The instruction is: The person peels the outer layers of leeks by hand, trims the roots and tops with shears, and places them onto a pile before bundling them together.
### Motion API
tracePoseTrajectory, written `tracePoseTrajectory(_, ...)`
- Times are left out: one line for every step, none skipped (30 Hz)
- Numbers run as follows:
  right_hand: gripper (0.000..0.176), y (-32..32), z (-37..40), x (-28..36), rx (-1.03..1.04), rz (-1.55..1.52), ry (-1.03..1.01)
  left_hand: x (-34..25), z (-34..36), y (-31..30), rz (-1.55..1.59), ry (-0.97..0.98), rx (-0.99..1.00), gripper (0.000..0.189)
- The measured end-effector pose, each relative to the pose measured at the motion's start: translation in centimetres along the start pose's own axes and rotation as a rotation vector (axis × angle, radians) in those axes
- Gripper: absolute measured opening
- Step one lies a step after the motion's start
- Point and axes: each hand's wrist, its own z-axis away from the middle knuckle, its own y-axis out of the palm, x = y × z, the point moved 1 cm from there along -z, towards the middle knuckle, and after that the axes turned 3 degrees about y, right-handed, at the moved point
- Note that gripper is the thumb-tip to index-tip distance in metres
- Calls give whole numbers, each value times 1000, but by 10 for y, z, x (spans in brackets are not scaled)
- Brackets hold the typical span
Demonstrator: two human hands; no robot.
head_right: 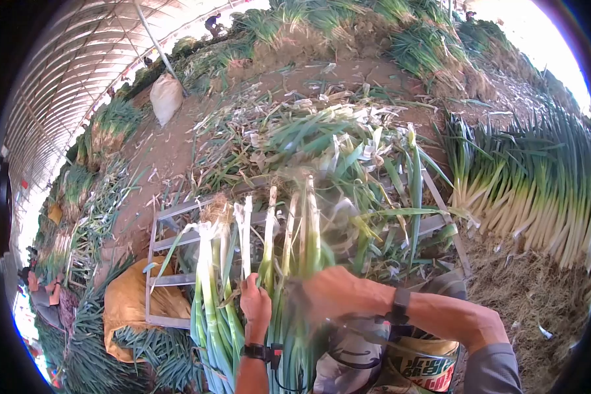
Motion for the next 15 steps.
tracePoseTrajectory(48, 2, -6, -4, -17, 22, -1, -4, 2, 0, -24, 38, -25, 33)
tracePoseTrajectory(48, 3, -12, -10, -34, 44, -2, -6, 3, -1, -48, 75, -50, 33)
tracePoseTrajectory(47, 2, -16, -11, -51, 66, -4, -10, 2, -5, -118, 92, -23, 32)
tracePoseTrajectory(46, -1, -20, -12, -31, 64, 29, -15, -1, -11, -188, 109, 3, 31)
tracePoseTrajectory(46, -6, -25, -11, -12, 63, 61, -17, -4, -15, -257, 126, 28, 30)
tracePoseTrajectory(46, -9, -28, -11, 6, 61, 94, -12, -5, -13, -293, 109, 76, 27)
tracePoseTrajectory(46, -9, -32, -14, -2, 56, 94, -5, -7, -9, -329, 93, 123, 24)
tracePoseTrajectory(45, -7, -38, -19, -11, 51, 94, 0, -8, -6, -366, 77, 171, 22)
tracePoseTrajectory(45, -7, -43, -23, -19, 45, 94, 1, -10, -4, -347, 33, 206, 19)
tracePoseTrajectory(45, -6, -48, -25, -49, 71, 89, 2, -12, -1, -328, -10, 242, 18)
tracePoseTrajectory(45, -6, -53, -26, -78, 98, 84, 3, -13, 2, -308, -53, 277, 18)
tracePoseTrajectory(44, -7, -56, -26, -107, 125, 79, -2, -17, 0, -291, -94, 356, 19)
tracePoseTrajectory(44, -10, -59, -25, -99, 119, 96, -9, -20, -2, -273, -136, 433, 20)
tracePoseTrajectory(44, -14, -62, -25, -91, 113, 113, -16, -22, -4, -255, -177, 510, 22)
tracePoseTrajectory(43, -16, -65, -25, -84, 106, 130, -23, -22, -7, -277, -131, 493, 23)
